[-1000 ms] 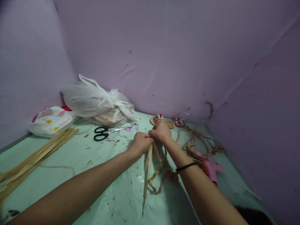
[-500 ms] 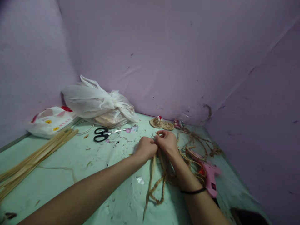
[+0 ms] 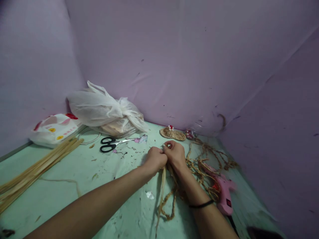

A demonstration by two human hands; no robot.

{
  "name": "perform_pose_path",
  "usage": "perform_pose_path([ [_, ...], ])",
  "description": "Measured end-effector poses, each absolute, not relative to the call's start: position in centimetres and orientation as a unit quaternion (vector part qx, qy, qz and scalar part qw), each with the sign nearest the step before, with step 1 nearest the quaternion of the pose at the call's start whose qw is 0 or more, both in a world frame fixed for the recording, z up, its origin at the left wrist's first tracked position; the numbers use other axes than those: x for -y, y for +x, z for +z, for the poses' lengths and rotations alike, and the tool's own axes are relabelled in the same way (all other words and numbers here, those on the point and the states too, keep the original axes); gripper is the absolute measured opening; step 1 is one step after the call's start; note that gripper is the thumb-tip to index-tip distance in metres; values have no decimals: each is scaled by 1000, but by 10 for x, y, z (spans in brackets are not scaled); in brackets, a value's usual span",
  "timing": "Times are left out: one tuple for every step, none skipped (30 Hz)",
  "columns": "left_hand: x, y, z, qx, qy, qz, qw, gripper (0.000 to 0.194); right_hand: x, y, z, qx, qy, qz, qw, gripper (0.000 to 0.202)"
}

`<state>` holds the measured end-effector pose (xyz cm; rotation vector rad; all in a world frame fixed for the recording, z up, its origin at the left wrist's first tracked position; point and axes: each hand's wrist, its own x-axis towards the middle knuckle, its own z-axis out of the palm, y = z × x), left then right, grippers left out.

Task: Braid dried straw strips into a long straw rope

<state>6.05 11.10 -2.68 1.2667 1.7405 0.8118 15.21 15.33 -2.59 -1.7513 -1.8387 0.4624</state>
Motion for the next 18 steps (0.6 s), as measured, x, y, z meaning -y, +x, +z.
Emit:
perform_pose_path([
  [-111, 60, -27, -691, 501, 324, 408, 17, -154, 152, -27, 690, -645, 179, 276, 26],
  [-111, 60, -27, -692, 499, 325, 408, 17, -155, 151, -27, 697, -636, 186, 273, 25],
  [-110, 60, -27, -692, 498, 326, 408, 16, -155, 150, -27, 704, -629, 193, 268, 25],
  [-110, 60, -26, -692, 498, 325, 408, 16, -155, 149, -26, 708, -626, 198, 261, 25],
  [-110, 60, -26, -692, 499, 324, 409, 16, -155, 149, -24, 711, -626, 198, 252, 24],
  [-110, 60, -26, -692, 500, 323, 409, 15, -155, 148, -22, 716, -627, 192, 241, 24],
  [-110, 60, -26, -691, 501, 323, 408, 15, -155, 148, -19, 722, -629, 179, 226, 23],
  [-110, 59, -27, -692, 501, 323, 408, 14, -155, 147, -16, 730, -631, 160, 207, 23],
  [-110, 59, -27, -691, 500, 325, 408, 14, -156, 147, -13, 740, -632, 137, 184, 22],
  [-111, 59, -28, -690, 499, 327, 410, 13, -156, 146, -9, 753, -629, 113, 158, 22],
  [-111, 59, -29, -687, 496, 328, 417, 12, -156, 145, -6, 765, -624, 90, 130, 22],
  [-112, 58, -29, -684, 489, 326, 432, 12, -156, 144, -2, 778, -616, 70, 105, 21],
  [-112, 57, -28, -682, 477, 319, 454, 11, -155, 143, 1, 789, -606, 55, 84, 20],
  [-113, 55, -27, -683, 460, 308, 477, 11, -155, 141, 3, 798, -596, 47, 67, 19],
  [-113, 53, -25, -686, 441, 295, 498, 11, -154, 140, 3, 804, -590, 44, 58, 19],
  [-113, 50, -23, -692, 425, 283, 510, 11, -153, 139, 3, 806, -587, 47, 55, 19],
  [-113, 47, -20, -700, 413, 275, 514, 11, -152, 138, 1, 805, -587, 55, 59, 20],
  [-113, 44, -16, -706, 407, 273, 512, 12, -151, 138, -3, 803, -587, 68, 71, 22],
])
